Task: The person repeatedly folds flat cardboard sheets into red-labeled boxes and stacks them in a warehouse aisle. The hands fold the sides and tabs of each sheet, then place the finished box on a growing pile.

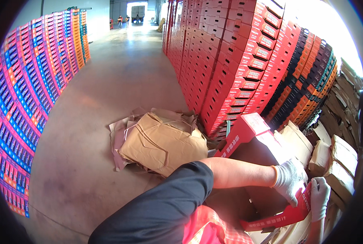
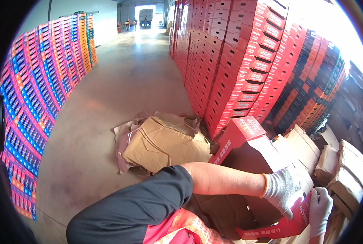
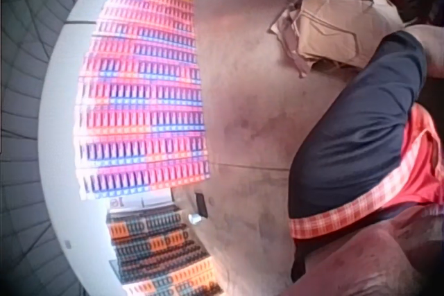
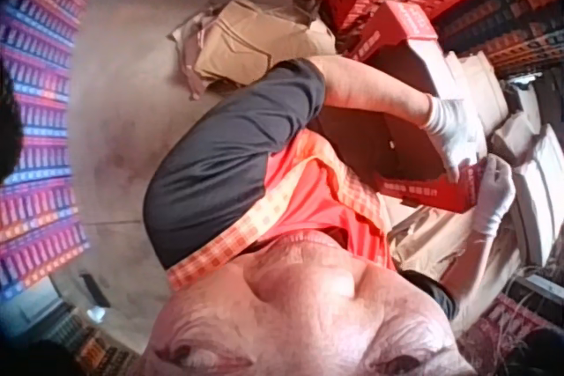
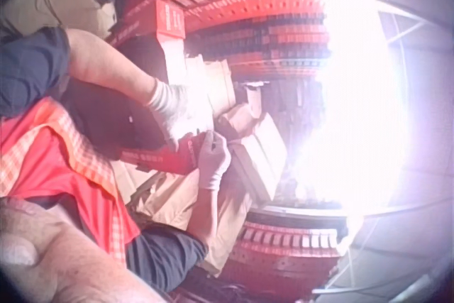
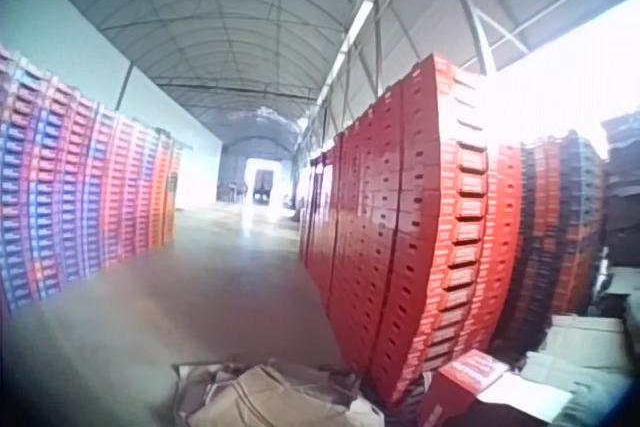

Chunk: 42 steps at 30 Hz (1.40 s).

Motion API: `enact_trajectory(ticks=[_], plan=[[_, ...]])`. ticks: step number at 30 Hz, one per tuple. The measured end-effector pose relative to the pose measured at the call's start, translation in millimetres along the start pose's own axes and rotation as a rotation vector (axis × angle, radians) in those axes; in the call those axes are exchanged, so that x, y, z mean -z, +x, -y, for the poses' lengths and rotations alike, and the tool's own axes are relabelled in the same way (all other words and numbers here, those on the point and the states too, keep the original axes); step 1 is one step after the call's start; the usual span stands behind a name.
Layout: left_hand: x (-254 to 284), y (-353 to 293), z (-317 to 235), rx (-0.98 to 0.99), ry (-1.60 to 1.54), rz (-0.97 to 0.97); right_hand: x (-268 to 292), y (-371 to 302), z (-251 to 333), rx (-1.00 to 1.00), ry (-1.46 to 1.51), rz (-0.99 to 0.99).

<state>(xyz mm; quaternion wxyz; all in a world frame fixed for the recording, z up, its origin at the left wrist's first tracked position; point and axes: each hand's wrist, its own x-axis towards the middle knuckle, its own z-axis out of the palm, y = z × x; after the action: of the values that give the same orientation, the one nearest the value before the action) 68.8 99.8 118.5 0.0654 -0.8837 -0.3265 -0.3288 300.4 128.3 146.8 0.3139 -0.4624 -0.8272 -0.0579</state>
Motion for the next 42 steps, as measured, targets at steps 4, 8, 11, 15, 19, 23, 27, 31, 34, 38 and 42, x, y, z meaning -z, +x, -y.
enact_trajectory(ticks=[4, 8, 11, 15, 19, 23, 27, 31, 34, 38, 42], plan=[[1, -4, -1, 0.09, -0.112, 0.095, 13, -1, -9, -0.01, 0.125, 0.105], [-10, -7, 6, 0.048, -0.185, -0.003, -2, 1, -1, 0.398, -0.279, 0.127], [-18, -14, 0, 0.034, -0.224, -0.142, -30, 9, 0, 0.398, -0.319, 0.018], [-16, -22, -11, 0.165, -0.256, -0.091, -55, 25, -4, -0.065, 0.159, 0.329], [-12, -16, 6, 0.156, -0.551, -0.292, -42, 20, 29, -0.205, 0.809, 0.242], [-16, -25, 38, 0.365, -0.966, -0.414, -16, 1, 88, 0.313, 0.113, 0.494], [-13, -99, 35, -0.036, -0.461, -0.473, -2, 12, 69, -0.013, 0.434, 0.335], [9, -213, 5, 0.086, -0.491, -0.501, -1, -5, -31, -0.343, 1.23, 0.216], [10, -225, 1, 0.249, -0.233, -0.534, -64, -72, -74, -0.51, 1.279, 0.393], [-14, -137, 1, 0.068, -0.173, -0.185, -189, -163, -79, -0.687, 1.145, 0.256], [-36, -61, -13, -0.052, -0.19, -0.197, -176, -141, -105, -0.53, 1.09, -0.065]])
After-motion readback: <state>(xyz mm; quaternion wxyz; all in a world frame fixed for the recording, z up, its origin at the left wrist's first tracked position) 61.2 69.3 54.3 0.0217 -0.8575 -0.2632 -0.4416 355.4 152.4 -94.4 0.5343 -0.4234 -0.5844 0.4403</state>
